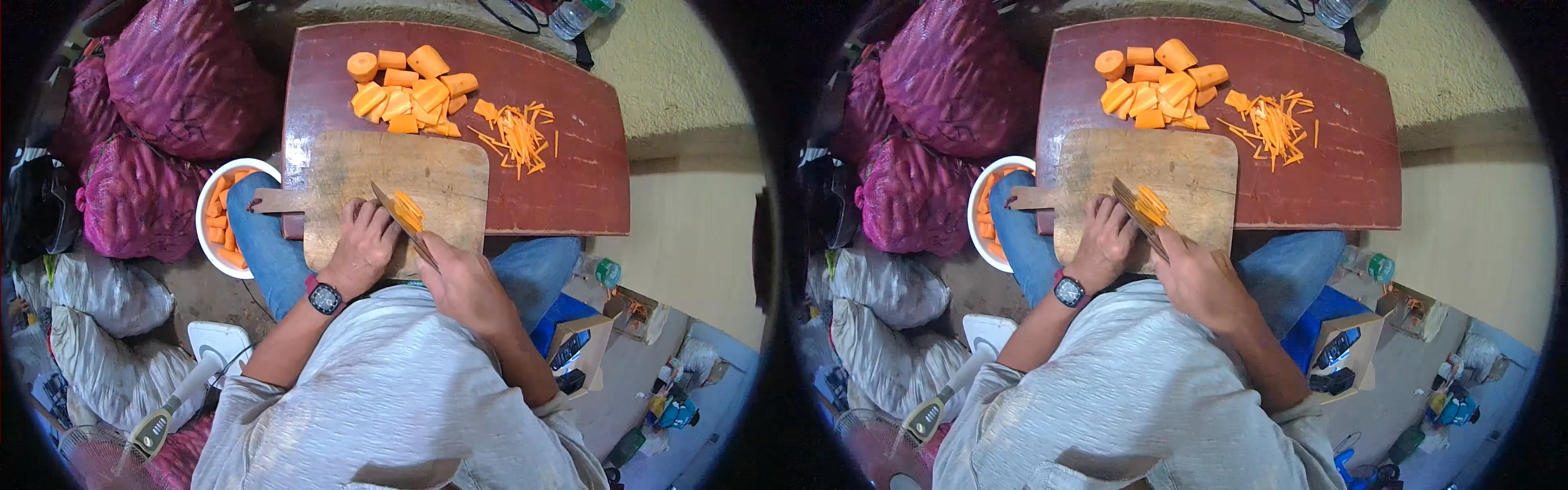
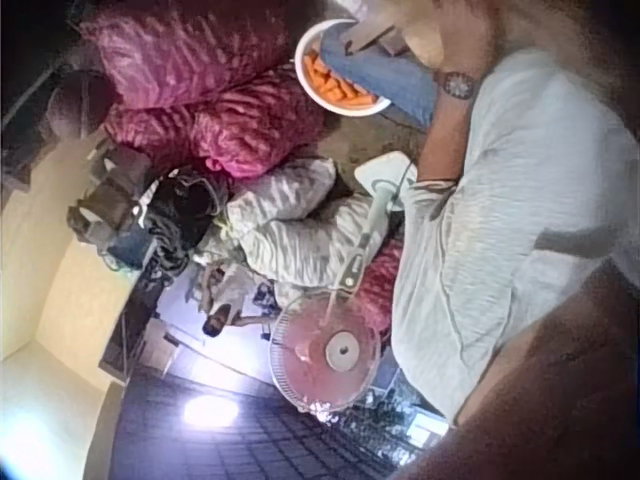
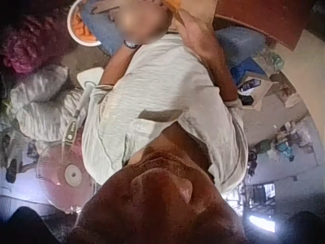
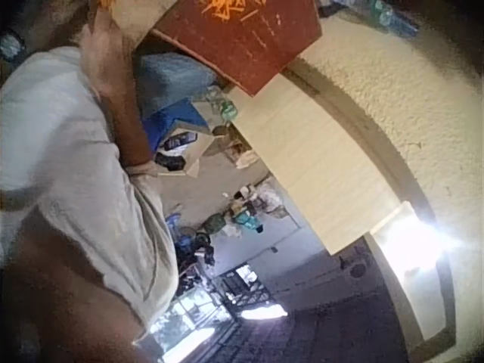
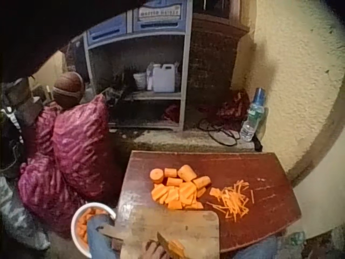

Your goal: The person cuts carrots into slices on a wooden board using a knife and a cleaver, then juliennes them into thin strips. They move the finished strips to the side and repeat the process with more carrot pieces.

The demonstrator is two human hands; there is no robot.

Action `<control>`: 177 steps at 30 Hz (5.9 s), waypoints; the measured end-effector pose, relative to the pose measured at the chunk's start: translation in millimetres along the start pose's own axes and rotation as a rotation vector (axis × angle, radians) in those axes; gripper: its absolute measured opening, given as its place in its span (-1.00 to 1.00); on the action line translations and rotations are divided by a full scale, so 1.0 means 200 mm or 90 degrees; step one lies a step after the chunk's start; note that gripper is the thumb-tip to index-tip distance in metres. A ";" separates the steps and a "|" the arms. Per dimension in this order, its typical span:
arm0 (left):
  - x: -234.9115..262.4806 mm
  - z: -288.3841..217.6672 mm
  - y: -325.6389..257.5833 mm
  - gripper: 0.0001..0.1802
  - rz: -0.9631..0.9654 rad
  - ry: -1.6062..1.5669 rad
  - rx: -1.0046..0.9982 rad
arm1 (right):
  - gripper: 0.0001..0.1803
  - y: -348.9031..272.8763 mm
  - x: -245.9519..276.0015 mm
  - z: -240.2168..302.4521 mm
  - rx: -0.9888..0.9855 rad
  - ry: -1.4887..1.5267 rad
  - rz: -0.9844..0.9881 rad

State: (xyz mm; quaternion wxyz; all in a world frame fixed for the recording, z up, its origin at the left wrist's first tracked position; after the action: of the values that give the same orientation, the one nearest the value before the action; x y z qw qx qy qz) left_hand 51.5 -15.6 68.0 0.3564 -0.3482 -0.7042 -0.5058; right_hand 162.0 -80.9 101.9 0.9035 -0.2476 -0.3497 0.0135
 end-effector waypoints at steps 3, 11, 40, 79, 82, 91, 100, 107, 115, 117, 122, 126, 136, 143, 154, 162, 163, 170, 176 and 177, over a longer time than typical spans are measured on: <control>-0.01 -0.01 -0.02 -0.60 0.021 -0.004 0.003 | -0.61 -0.04 -0.01 -0.03 -0.043 0.006 0.029; 0.00 0.01 -0.02 -0.63 0.011 -0.001 0.004 | -0.59 -0.03 0.00 -0.01 0.006 0.033 -0.009; 0.03 0.04 -0.04 -0.62 -0.050 -0.039 0.052 | -0.57 0.00 -0.05 -0.02 -0.023 -0.008 0.003; 0.19 0.28 -0.20 -0.76 -0.089 0.096 0.225 | -0.68 0.21 0.77 -0.60 -0.124 0.000 -0.276; 0.19 0.29 -0.20 -0.80 -0.097 0.097 0.225 | -0.67 0.16 0.77 -0.58 -0.145 -0.069 -0.302; 0.15 0.25 0.54 -0.56 -0.124 -0.042 0.071 | -0.56 -0.08 0.47 -0.26 0.089 -0.280 -0.327; -0.31 0.19 1.10 -0.24 0.063 -0.066 -0.120 | -0.49 -0.06 0.55 -0.36 0.070 -0.426 -0.340; -0.54 0.24 1.29 -0.59 0.111 -0.027 -0.149 | -0.46 -0.01 0.61 -0.41 0.078 -0.425 -0.339; -0.65 0.38 1.20 -0.48 0.142 -0.077 -0.117 | -0.61 -0.15 0.59 -0.49 0.010 -0.316 -0.319; -0.65 0.25 1.23 -0.25 0.202 -0.064 -0.181 | -0.52 -0.23 0.58 -0.56 -0.006 -0.237 -0.311; -0.76 0.14 1.29 -0.30 0.184 -0.038 -0.260 | -0.68 -0.36 0.63 -0.57 -0.062 -0.186 -0.388; -0.82 0.11 1.34 -0.49 0.258 -0.030 -0.338 | -0.59 -0.40 0.62 -0.62 -0.064 -0.167 -0.420; -0.67 0.34 1.33 -0.29 0.192 -0.241 -0.176 | -0.52 -0.37 0.56 -0.64 -0.098 -0.106 -0.363; -0.74 0.47 1.23 -0.29 0.210 -0.126 -0.062 | -0.53 -0.36 0.53 -0.63 -0.092 -0.073 -0.343; -0.75 0.56 1.23 -0.47 -0.046 -0.486 0.141 | -0.50 -0.34 0.52 -0.59 -0.063 -0.078 -0.375; -0.84 0.65 1.08 -0.48 -0.110 -0.670 0.272 | -0.51 -0.31 0.48 -0.52 -0.045 -0.111 -0.332; -0.74 0.53 1.16 -0.46 -0.067 -0.505 0.134 | -0.52 -0.31 0.47 -0.53 -0.045 -0.112 -0.336; -0.71 0.25 1.27 -0.63 0.117 -0.130 -0.149 | -0.52 -0.33 0.44 -0.50 -0.040 -0.120 -0.328; -0.68 0.17 1.35 -0.73 0.036 -0.131 -0.256 | -0.48 -0.38 0.45 -0.52 -0.040 -0.114 -0.377; -0.64 0.22 1.34 -0.75 -0.024 -0.164 -0.253 | -0.48 -0.37 0.46 -0.51 -0.052 -0.114 -0.374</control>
State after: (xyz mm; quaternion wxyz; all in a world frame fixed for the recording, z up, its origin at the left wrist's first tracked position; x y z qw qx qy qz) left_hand 337.5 75.7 73.5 0.1782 -0.4601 -0.6368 -0.5925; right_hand 286.4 -171.8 127.7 0.8236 -0.1697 -0.4847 -0.2406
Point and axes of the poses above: each hand's wrist, its own y-axis towards the middle knuckle, its own x-axis out of the back of the hand, z = x × y, the point moved 10 cm from there along y, towards the middle knuckle, and after that the axes turned 15 degrees about -x, right-handed, at the moved point
